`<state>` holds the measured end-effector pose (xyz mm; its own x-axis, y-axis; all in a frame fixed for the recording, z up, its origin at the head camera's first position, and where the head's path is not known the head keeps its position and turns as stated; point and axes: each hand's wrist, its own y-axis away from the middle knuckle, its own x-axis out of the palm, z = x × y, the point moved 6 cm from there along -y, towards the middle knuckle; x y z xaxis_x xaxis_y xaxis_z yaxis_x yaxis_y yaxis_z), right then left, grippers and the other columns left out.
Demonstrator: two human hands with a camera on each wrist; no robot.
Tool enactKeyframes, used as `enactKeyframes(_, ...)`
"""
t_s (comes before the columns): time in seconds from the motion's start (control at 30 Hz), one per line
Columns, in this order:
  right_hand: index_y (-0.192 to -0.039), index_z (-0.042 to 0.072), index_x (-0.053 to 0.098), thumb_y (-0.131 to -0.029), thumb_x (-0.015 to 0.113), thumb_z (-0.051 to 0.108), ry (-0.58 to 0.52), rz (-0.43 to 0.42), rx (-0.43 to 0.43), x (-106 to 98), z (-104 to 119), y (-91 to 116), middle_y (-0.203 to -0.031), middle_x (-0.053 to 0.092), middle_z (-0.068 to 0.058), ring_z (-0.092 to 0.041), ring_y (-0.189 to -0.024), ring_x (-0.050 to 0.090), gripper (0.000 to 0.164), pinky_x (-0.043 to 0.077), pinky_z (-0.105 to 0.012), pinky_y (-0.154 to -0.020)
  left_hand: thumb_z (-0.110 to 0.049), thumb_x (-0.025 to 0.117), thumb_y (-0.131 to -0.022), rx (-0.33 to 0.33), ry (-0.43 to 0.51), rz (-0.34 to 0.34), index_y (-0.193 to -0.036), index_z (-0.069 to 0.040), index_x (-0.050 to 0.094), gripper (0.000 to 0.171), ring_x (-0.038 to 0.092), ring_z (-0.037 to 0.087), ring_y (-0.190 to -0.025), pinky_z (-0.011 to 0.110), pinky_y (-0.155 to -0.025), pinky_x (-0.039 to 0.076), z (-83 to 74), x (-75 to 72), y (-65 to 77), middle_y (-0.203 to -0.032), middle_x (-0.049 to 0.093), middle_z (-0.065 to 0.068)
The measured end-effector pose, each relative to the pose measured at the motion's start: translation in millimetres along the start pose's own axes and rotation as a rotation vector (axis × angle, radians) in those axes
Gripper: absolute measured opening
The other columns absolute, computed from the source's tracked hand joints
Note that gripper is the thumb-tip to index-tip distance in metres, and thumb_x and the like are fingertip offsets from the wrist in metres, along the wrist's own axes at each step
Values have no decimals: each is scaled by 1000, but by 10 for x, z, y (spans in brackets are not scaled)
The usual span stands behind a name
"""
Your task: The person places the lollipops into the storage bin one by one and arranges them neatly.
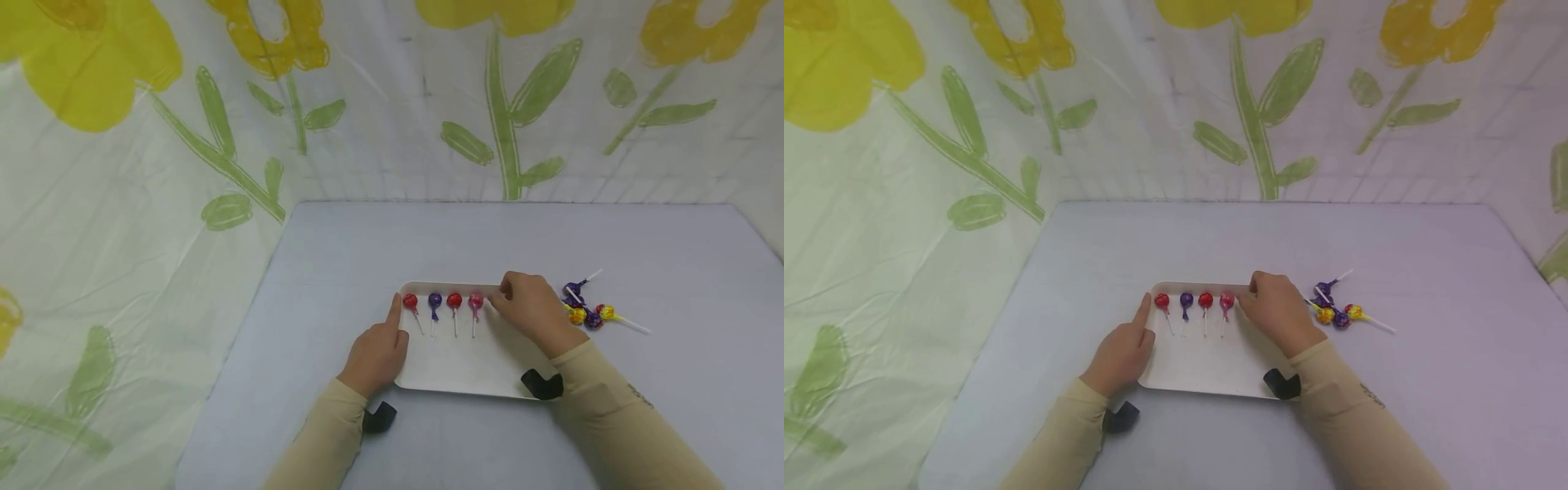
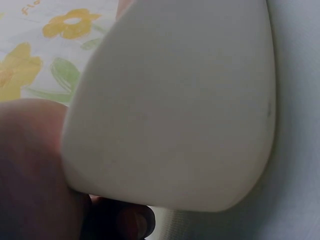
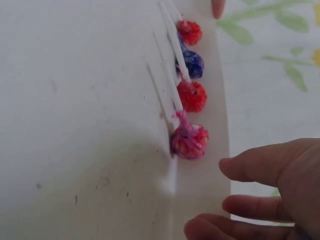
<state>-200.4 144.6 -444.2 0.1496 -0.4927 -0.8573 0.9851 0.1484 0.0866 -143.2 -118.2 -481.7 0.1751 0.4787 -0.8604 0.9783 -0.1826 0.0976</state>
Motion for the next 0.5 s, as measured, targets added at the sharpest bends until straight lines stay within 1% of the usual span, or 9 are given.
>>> enactKeyframes(0.17,-106,-3,71,-99,67,30,-2,-13,-4,-51,-78,30,-92,70,-16,-24,-71,57,33,46,-34,-57,-22,44,-106,3,-6,-5,-166,-3,26,65,40,16,-54,34,-54,35,-16,4,-1,-58,42,-1)
enactKeyframes(0.33,-106,-1,72,-99,66,32,21,2,-14,-92,-121,60,-97,72,-17,-22,-70,58,34,44,-32,-54,-21,44,-106,5,-6,-13,-166,-2,27,65,39,16,-53,33,-53,34,-22,-2,2,-58,42,-1)
enactKeyframes(0.5,-107,1,73,-99,67,33,32,13,-15,-116,-141,80,-104,73,-19,-23,-71,59,34,45,-32,-55,-21,44,-106,-1,-4,-15,-166,-2,26,65,40,16,-53,34,-54,35,-10,6,-1,-59,43,0)
